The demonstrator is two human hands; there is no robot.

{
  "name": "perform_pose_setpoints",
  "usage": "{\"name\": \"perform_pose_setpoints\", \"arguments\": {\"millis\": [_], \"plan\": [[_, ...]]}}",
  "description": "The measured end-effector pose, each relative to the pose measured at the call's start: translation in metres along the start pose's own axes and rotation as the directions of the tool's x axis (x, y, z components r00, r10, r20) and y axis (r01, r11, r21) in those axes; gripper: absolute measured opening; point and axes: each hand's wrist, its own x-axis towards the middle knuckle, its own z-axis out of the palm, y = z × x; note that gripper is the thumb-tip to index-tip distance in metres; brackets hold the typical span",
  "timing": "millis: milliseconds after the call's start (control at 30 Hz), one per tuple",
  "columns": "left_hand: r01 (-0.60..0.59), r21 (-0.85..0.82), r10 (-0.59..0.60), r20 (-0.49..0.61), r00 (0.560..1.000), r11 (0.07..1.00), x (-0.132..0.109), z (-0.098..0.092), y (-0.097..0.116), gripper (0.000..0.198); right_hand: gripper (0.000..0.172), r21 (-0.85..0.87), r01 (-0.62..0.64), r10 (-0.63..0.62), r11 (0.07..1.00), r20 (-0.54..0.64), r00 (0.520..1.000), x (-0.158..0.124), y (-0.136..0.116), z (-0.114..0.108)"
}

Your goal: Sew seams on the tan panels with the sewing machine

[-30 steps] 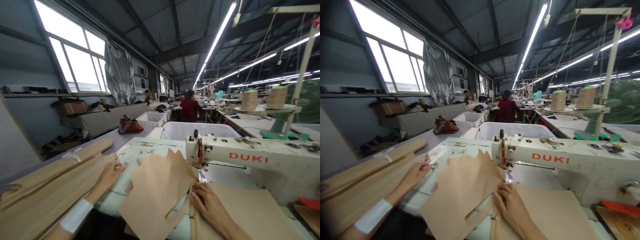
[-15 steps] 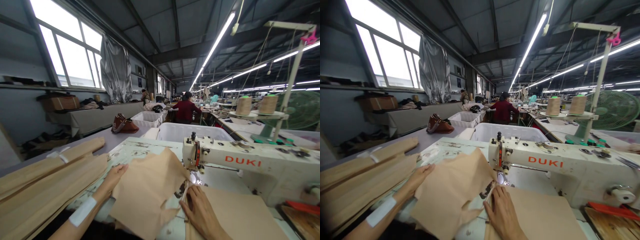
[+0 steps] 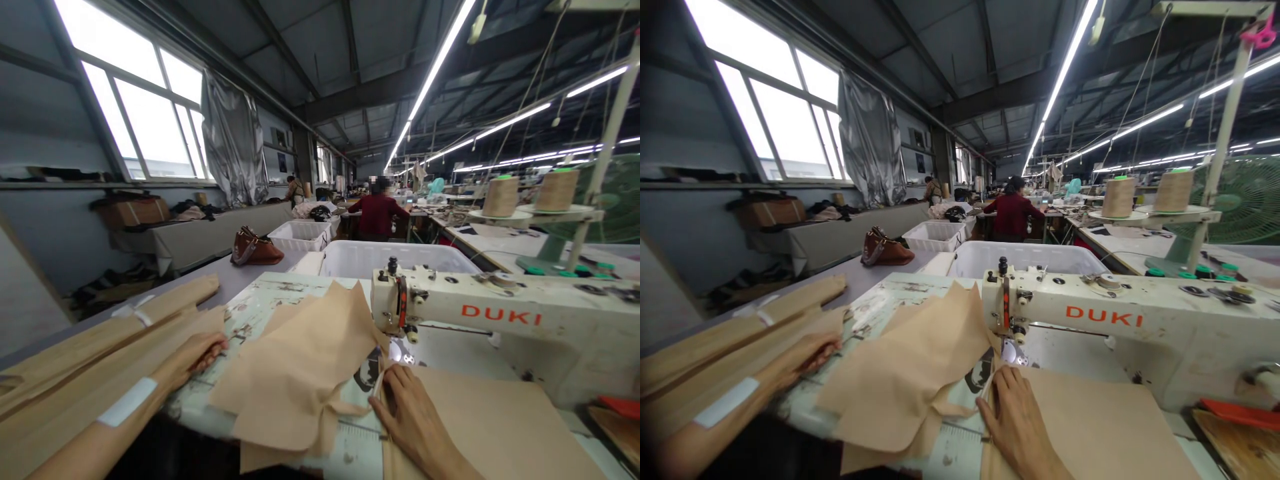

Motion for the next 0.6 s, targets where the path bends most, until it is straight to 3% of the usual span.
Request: {"name": "perform_pose_setpoints", "arguments": {"millis": [167, 267, 467, 533, 600], "plan": [[-0.004, 0.219, -0.01, 0.063, 0.998, 0.976, 0.014, 0.02, -0.004, 0.031, 0.017, 0.01, 0.014, -0.014, 1.0, 0.014, 1.0, 0.0, 0.0, -0.001], [-0.128, 0.335, 0.12, 0.044, 0.992, 0.934, 0.024, 0.044, -0.003, 0.023, 0.017, 0.019, 0.021, -0.021, 1.0, 0.027, 0.999, 0.0, 0.001, -0.001], [-0.363, 0.399, 0.366, 0.07, 0.928, 0.842, 0.023, 0.093, 0.002, 0.022, 0.016, 0.022, 0.01, -0.011, 1.0, 0.057, 0.998, 0.002, -0.001, -0.004], [-0.394, 0.374, 0.395, 0.078, 0.916, 0.84, 0.019, 0.098, 0.007, 0.019, 0.017, 0.02, -0.004, 0.003, 1.0, 0.06, 0.998, 0.002, -0.004, -0.008], [-0.4, 0.33, 0.407, 0.051, 0.912, 0.855, 0.017, 0.088, 0.014, 0.019, 0.017, 0.021, -0.017, 0.016, 1.0, 0.07, 0.997, 0.002, -0.007, -0.011]]}}
